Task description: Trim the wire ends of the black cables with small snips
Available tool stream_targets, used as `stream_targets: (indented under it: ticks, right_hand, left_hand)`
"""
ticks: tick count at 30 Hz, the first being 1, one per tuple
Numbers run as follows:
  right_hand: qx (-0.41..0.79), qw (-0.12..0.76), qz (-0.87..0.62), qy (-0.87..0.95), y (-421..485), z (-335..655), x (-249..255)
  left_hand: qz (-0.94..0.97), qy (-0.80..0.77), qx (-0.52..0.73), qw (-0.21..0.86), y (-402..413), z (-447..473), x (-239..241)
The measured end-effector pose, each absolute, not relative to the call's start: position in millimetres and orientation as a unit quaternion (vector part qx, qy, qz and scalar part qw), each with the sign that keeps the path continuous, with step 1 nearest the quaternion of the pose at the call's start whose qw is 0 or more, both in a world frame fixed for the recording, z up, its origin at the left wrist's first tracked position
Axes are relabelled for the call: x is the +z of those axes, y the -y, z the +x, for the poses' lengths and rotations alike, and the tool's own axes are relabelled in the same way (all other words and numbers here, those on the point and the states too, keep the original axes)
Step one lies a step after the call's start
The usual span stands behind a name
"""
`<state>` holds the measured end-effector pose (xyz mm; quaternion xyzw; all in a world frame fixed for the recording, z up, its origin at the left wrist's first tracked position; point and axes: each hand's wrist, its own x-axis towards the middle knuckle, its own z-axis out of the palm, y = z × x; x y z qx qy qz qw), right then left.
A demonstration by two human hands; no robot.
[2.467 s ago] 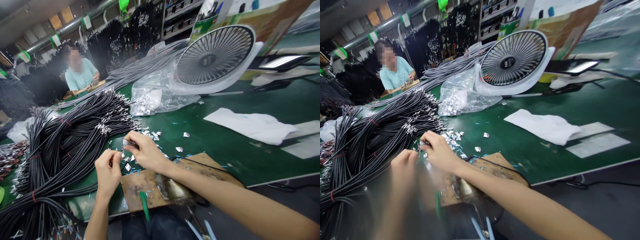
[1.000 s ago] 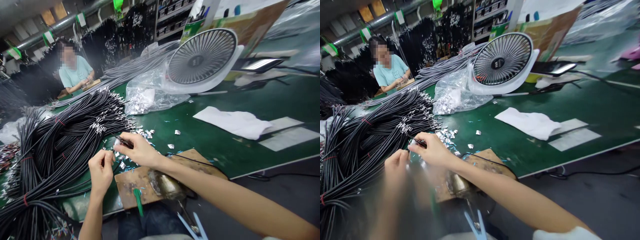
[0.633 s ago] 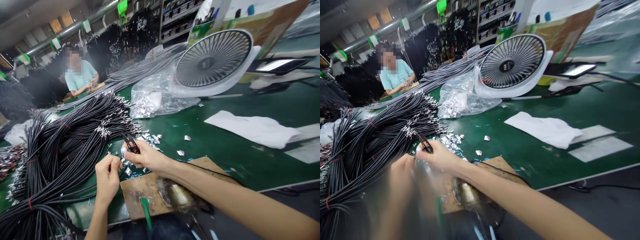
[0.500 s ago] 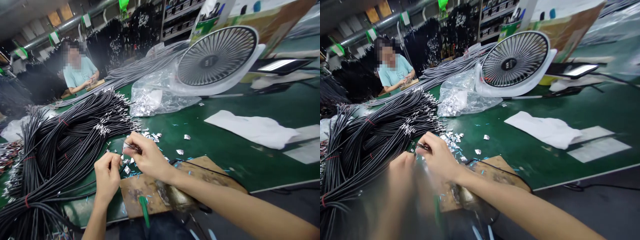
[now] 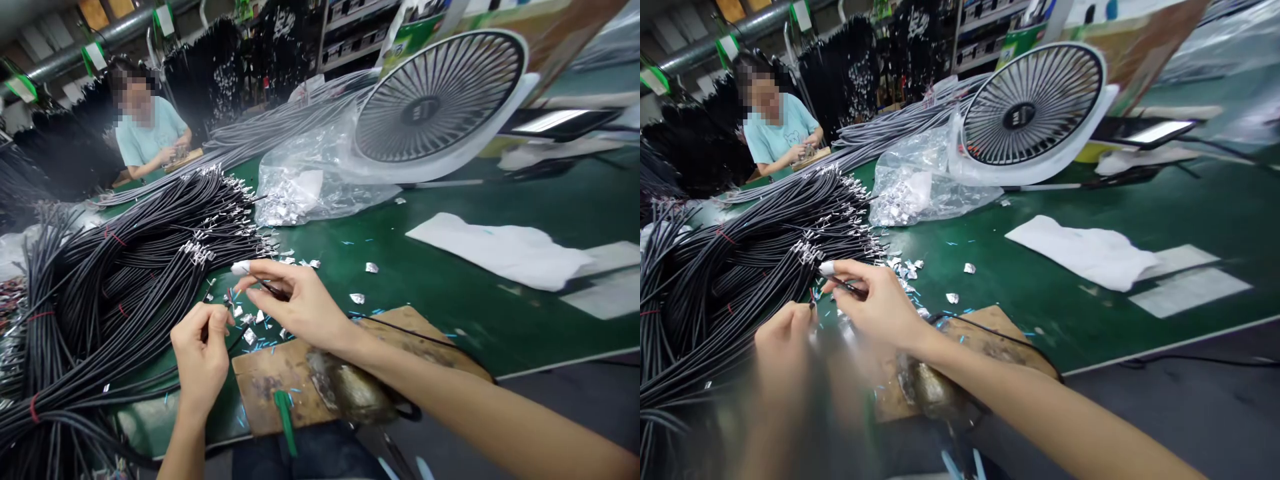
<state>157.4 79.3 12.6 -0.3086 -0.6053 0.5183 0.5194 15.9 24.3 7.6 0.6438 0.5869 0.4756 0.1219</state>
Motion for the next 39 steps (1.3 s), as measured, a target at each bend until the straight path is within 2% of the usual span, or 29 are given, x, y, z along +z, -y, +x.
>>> stream_targets:
  ticks: [5, 13, 24, 29, 33, 39]
  right_hand:
    - [0.551, 0.528, -0.303, 0.571, -77.0, 160.4, 17.1]
    - [0.496, 0.552, -0.314, 0.592, -77.5, 159.1, 12.6]
    - [0.512, 0.518, -0.288, 0.622, -76.7, 162.0, 16.4]
    - [0.537, 0.521, -0.283, 0.600, -77.2, 162.2, 20.1]
    - [0.594, 0.499, -0.274, 0.569, -79.6, 161.7, 19.8]
    - [0.590, 0.521, -0.276, 0.551, -77.2, 161.6, 19.9]
  left_hand:
    - [0.647, -0.587, 0.471, 0.120, -24.6, 16.1, 7.9]
    - [0.641, -0.583, 0.469, 0.170, -26.0, 15.5, 5.7]
    - [0.654, -0.558, 0.509, 0.042, -25.7, 20.0, 5.9]
    - [0.636, -0.561, 0.525, 0.072, -24.6, 18.4, 3.4]
    - [0.649, -0.575, 0.491, 0.082, -23.4, 14.2, 3.5]
    - [0.644, -0.591, 0.473, 0.112, -23.0, 12.2, 7.2]
